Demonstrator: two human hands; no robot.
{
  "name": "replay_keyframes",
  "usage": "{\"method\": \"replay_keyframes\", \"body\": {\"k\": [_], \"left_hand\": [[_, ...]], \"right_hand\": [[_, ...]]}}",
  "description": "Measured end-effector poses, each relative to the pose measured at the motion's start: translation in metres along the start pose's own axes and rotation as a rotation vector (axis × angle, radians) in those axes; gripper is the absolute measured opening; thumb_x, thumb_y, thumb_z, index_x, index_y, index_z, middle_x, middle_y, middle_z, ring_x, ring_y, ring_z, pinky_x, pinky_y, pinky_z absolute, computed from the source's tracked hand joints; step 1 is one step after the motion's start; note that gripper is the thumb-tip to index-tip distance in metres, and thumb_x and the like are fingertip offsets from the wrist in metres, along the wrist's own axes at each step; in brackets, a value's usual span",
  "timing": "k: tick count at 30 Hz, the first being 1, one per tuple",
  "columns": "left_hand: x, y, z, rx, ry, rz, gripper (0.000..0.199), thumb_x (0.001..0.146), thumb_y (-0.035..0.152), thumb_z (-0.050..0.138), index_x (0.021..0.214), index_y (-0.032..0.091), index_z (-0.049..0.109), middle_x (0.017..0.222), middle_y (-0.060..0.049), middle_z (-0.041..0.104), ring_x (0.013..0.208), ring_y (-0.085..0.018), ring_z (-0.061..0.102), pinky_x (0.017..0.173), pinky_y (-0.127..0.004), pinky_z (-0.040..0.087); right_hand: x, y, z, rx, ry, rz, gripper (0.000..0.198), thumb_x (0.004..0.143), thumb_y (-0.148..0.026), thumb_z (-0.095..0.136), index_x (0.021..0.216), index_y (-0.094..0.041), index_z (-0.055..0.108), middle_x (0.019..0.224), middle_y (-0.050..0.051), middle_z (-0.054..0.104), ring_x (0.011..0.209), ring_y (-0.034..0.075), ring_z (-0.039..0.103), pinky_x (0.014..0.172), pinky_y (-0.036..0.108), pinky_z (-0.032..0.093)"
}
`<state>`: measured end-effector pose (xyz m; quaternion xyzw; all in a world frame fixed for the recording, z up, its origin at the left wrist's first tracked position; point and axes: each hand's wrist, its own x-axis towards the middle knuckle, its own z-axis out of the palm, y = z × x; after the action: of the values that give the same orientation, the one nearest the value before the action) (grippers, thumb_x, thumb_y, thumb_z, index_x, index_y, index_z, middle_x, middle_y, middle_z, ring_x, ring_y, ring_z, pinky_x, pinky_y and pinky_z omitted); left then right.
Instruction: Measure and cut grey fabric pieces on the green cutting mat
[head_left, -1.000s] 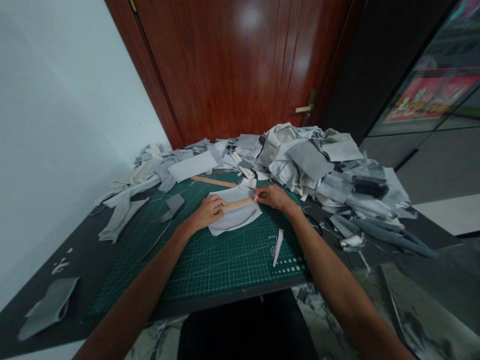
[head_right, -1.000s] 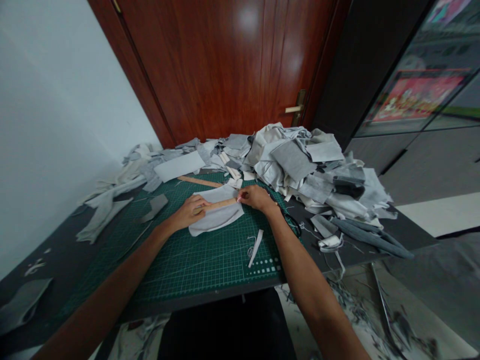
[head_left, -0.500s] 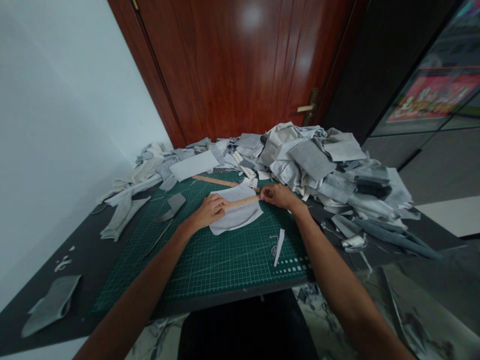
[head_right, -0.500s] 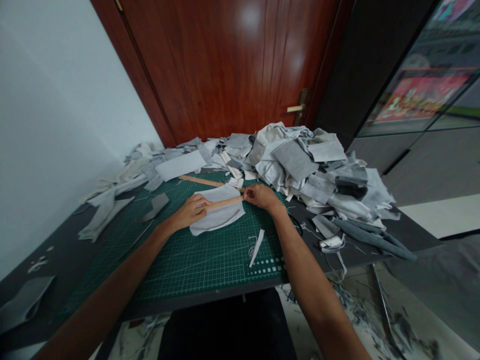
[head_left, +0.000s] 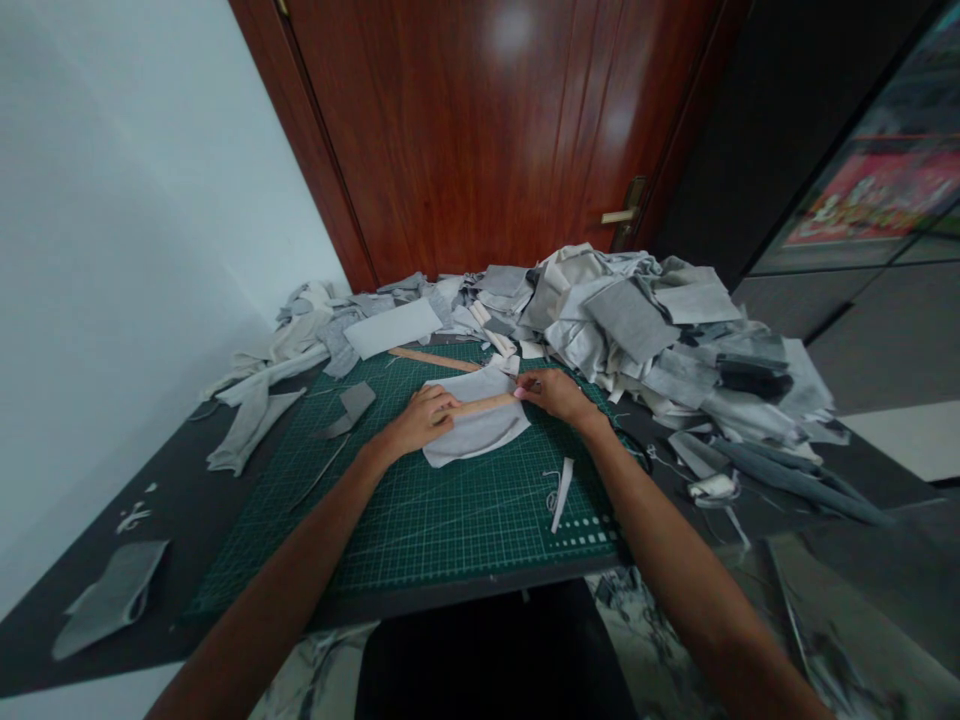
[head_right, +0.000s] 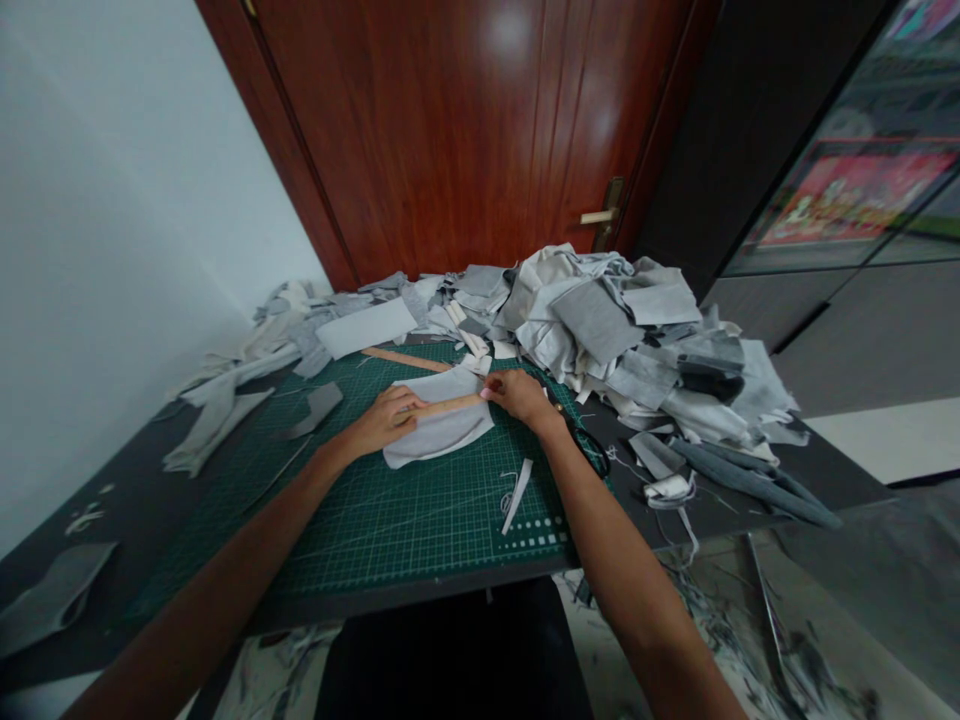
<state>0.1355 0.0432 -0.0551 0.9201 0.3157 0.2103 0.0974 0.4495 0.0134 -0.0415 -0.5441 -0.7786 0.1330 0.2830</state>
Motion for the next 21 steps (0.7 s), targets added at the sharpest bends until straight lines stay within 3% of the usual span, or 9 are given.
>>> {"method": "replay_keyframes", "body": {"k": [4,10,21], "left_hand": [[0.0,0.0,0.0,0.005,-0.004,0.007,0.023,0.087,0.022,0.053,0.105,0.02,0.067,0.106,-0.007,0.064,0.107,-0.026,0.055,0.098,-0.041,0.043],[0.002,0.001,0.001,0.008,-0.003,-0.007,0.024,0.085,0.02,0.055,0.105,0.02,0.067,0.105,-0.007,0.064,0.105,-0.025,0.056,0.097,-0.041,0.043],[0.002,0.0,0.003,0.007,0.01,-0.007,0.022,0.084,0.021,0.056,0.102,0.023,0.068,0.104,-0.006,0.065,0.105,-0.024,0.056,0.097,-0.04,0.044]], "right_hand": [[-0.001,-0.016,0.006,0.027,0.009,-0.049,0.012,0.093,-0.029,0.067,0.093,-0.019,0.074,0.092,0.005,0.076,0.084,0.017,0.069,0.076,0.024,0.046],[0.003,-0.051,0.036,0.083,-0.031,-0.21,0.015,0.098,-0.026,0.061,0.101,-0.021,0.074,0.102,0.006,0.074,0.093,0.016,0.067,0.083,0.024,0.045],[0.005,-0.067,0.044,0.078,-0.038,-0.235,0.013,0.095,-0.023,0.065,0.102,-0.024,0.077,0.105,0.003,0.074,0.097,0.017,0.067,0.081,0.024,0.044]]}}
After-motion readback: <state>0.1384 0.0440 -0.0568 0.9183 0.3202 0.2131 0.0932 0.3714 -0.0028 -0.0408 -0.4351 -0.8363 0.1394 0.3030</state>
